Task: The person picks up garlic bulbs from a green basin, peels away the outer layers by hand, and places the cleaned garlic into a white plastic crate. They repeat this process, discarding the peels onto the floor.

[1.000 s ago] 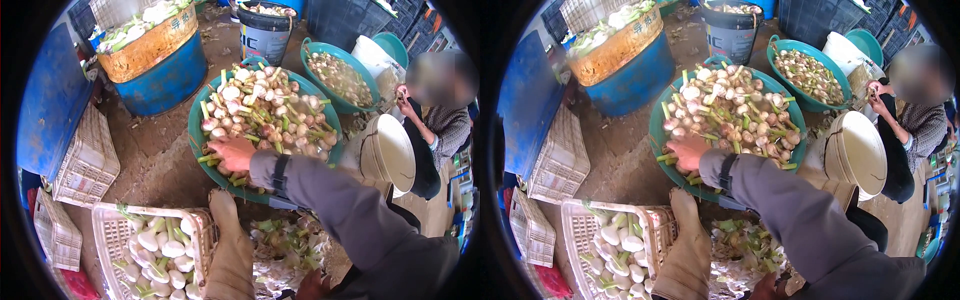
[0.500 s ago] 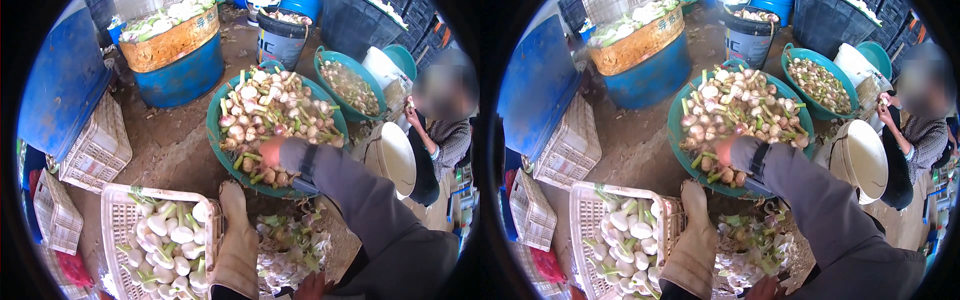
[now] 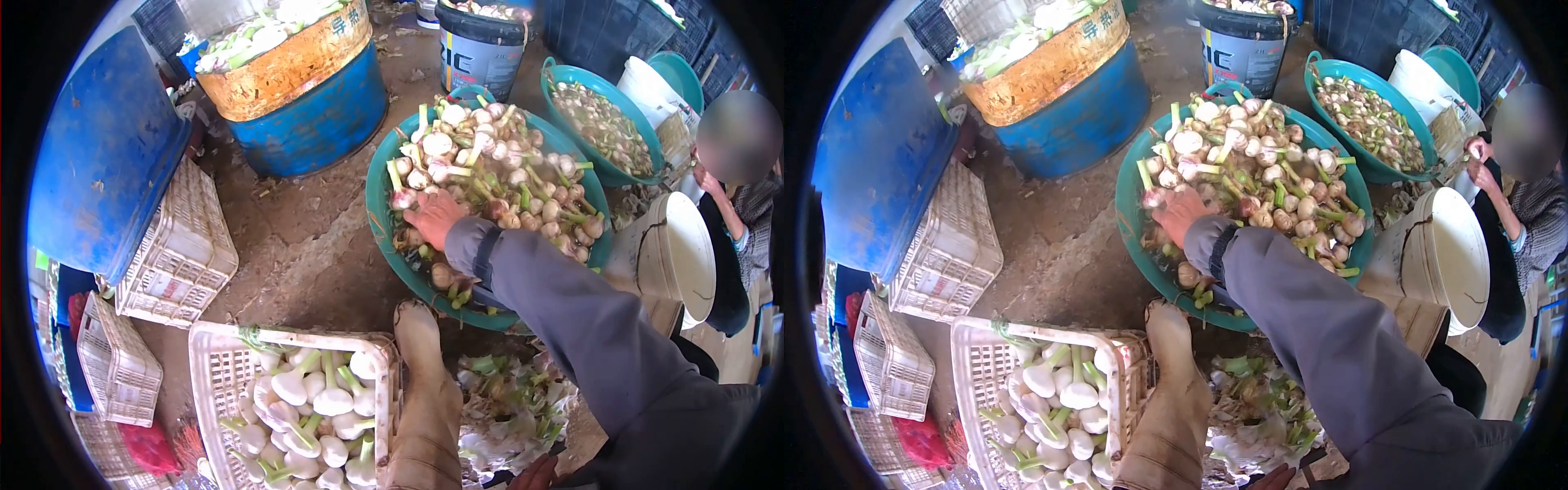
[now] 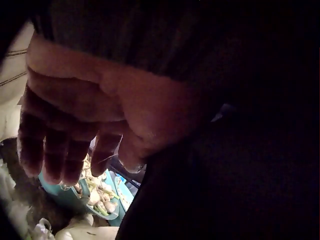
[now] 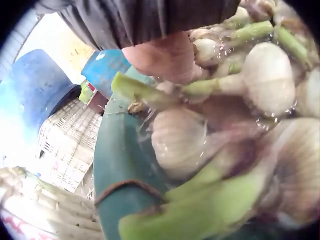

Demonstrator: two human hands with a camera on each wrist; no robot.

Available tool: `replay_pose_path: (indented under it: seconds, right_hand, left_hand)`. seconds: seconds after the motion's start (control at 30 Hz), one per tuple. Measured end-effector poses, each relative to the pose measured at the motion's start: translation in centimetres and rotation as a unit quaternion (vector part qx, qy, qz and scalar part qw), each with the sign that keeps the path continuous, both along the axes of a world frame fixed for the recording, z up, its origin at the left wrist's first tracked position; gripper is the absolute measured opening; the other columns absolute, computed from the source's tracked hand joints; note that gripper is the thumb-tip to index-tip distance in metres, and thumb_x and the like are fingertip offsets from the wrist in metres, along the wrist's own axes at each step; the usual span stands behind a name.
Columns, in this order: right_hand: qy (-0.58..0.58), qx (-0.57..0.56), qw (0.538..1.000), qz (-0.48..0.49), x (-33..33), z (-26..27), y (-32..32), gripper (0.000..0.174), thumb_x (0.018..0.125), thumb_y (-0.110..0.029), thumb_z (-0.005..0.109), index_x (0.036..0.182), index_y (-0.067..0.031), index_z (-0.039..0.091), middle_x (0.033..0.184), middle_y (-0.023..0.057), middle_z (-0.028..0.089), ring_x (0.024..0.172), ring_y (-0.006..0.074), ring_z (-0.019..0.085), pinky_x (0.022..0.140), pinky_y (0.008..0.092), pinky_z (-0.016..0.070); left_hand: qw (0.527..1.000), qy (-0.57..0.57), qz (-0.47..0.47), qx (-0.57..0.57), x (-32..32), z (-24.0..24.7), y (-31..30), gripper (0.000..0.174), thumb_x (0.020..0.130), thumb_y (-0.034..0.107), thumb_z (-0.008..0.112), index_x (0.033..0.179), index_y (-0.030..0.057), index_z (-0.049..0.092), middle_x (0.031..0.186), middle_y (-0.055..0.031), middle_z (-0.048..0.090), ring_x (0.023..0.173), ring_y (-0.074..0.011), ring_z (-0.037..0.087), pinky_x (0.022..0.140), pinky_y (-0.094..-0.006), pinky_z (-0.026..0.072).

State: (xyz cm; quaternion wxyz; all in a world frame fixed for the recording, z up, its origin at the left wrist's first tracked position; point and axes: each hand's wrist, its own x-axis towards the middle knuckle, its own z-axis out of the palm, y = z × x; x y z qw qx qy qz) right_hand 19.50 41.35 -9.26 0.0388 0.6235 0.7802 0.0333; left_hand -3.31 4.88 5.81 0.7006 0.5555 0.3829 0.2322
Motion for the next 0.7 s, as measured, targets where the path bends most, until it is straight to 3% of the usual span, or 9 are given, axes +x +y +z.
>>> replay_pose_path:
  seconds: [0.07, 0.23, 0.3, 0.33, 0.37, 0.47, 0.53, 0.6, 0.7]
  right_hand:
    - [0.007, 0.006, 1.0, -0.003, 0.8, 0.8, -1.1, 0.026, 0.077, -0.01, 0.054, 0.102, -0.0125, 0.058, 0.089, 0.0134, 0.054, 0.085, 0.0274, 0.054, 0.068, 0.0383, 0.037]
    - [0.17, -0.109, 0.954, -0.219, 4.6, 6.9, -6.0, 0.06, 0.068, -0.019, 0.072, 0.115, -0.0003, 0.041, 0.1, 0.0172, 0.057, 0.091, 0.0332, 0.057, 0.082, 0.0388, 0.0442]
    - [0.357, -0.089, 0.886, -0.284, 7.3, 6.3, -8.7, 0.061, 0.07, -0.024, 0.074, 0.117, -0.0022, 0.042, 0.098, 0.0119, 0.058, 0.087, 0.0263, 0.058, 0.077, 0.0339, 0.0463]
    - [0.563, -0.117, 0.771, -0.273, 7.4, 8.0, -11.3, 0.049, 0.075, -0.024, 0.07, 0.113, -0.0032, 0.046, 0.091, 0.0073, 0.058, 0.08, 0.017, 0.056, 0.067, 0.0289, 0.0456]
    - [0.56, -0.111, 0.773, -0.276, 7.7, 9.5, -13.3, 0.049, 0.075, -0.024, 0.07, 0.113, -0.0032, 0.046, 0.091, 0.0073, 0.058, 0.08, 0.017, 0.056, 0.067, 0.0289, 0.0456]
    - [0.781, -0.316, 0.502, -0.195, 8.0, 11.4, -19.2, 0.03, 0.083, -0.013, 0.061, 0.11, -0.0049, 0.05, 0.088, 0.0036, 0.058, 0.068, 0.008, 0.052, 0.057, 0.0231, 0.0409]
    - [0.803, -0.278, 0.49, -0.195, 5.1, 15.4, -24.0, 0.039, 0.083, -0.011, 0.06, 0.118, -0.0066, 0.043, 0.091, 0.007, 0.058, 0.07, 0.0132, 0.055, 0.058, 0.0264, 0.0443]
    - [0.812, -0.28, 0.478, -0.185, 3.1, 17.5, -27.7, 0.049, 0.084, -0.01, 0.059, 0.126, -0.0076, 0.033, 0.095, 0.0107, 0.057, 0.075, 0.0181, 0.059, 0.062, 0.0289, 0.0491]
    - [0.821, -0.328, 0.445, -0.139, 0.7, 18.2, -32.2, 0.034, 0.089, -0.017, 0.056, 0.118, -0.0092, 0.04, 0.1, 0.0132, 0.058, 0.082, 0.0224, 0.062, 0.064, 0.0312, 0.0514]
  left_hand:
    - [0.999, -0.008, 0.02, -0.038, 0.6, 0.4, -0.2, 0.04, 0.096, 0.029, 0.04, 0.115, -0.0034, 0.054, 0.115, -0.0238, 0.054, 0.112, -0.0356, 0.051, 0.09, -0.0386, 0.0431]
    - [0.993, -0.03, 0.081, -0.083, 2.5, 0.6, -2.9, 0.041, 0.097, 0.03, 0.04, 0.112, -0.0043, 0.055, 0.111, -0.0196, 0.057, 0.112, -0.0297, 0.052, 0.085, -0.0356, 0.0463]
    - [0.998, 0.014, 0.043, -0.035, 2.6, 0.4, -3.4, 0.038, 0.096, 0.03, 0.046, 0.11, -0.0043, 0.055, 0.11, -0.0146, 0.058, 0.11, -0.0249, 0.053, 0.08, -0.0334, 0.0481]
    - [0.999, 0.009, 0.036, -0.033, 2.7, -0.4, -3.8, 0.038, 0.096, 0.03, 0.046, 0.11, -0.0043, 0.055, 0.11, -0.0146, 0.058, 0.11, -0.0249, 0.053, 0.08, -0.0334, 0.0481]
    - [0.996, 0.013, 0.062, -0.06, 2.8, -1.4, -4.1, 0.032, 0.092, 0.024, 0.052, 0.107, -0.0028, 0.055, 0.107, -0.014, 0.058, 0.104, -0.0264, 0.055, 0.076, -0.0343, 0.0482]
    - [0.992, -0.008, 0.123, -0.021, 3.1, -1.0, -4.1, 0.037, 0.094, 0.032, 0.051, 0.104, -0.0015, 0.061, 0.096, -0.0104, 0.065, 0.086, -0.0197, 0.062, 0.075, -0.0317, 0.0491]
    - [0.983, -0.066, 0.173, -0.02, 3.4, -1.3, -3.7, 0.039, 0.094, 0.033, 0.051, 0.098, -0.0031, 0.063, 0.084, -0.0103, 0.067, 0.073, -0.016, 0.062, 0.067, -0.0283, 0.0504]
    - [0.974, -0.107, 0.189, -0.071, 3.3, -1.3, -3.3, 0.039, 0.094, 0.032, 0.05, 0.109, -0.0037, 0.057, 0.099, -0.0136, 0.064, 0.083, -0.0196, 0.062, 0.071, -0.0311, 0.0507]
    - [0.947, -0.163, 0.258, -0.097, 4.0, -1.2, -3.3, 0.038, 0.093, 0.029, 0.052, 0.115, -0.0011, 0.053, 0.107, -0.0124, 0.06, 0.089, -0.02, 0.06, 0.072, -0.0325, 0.0509]
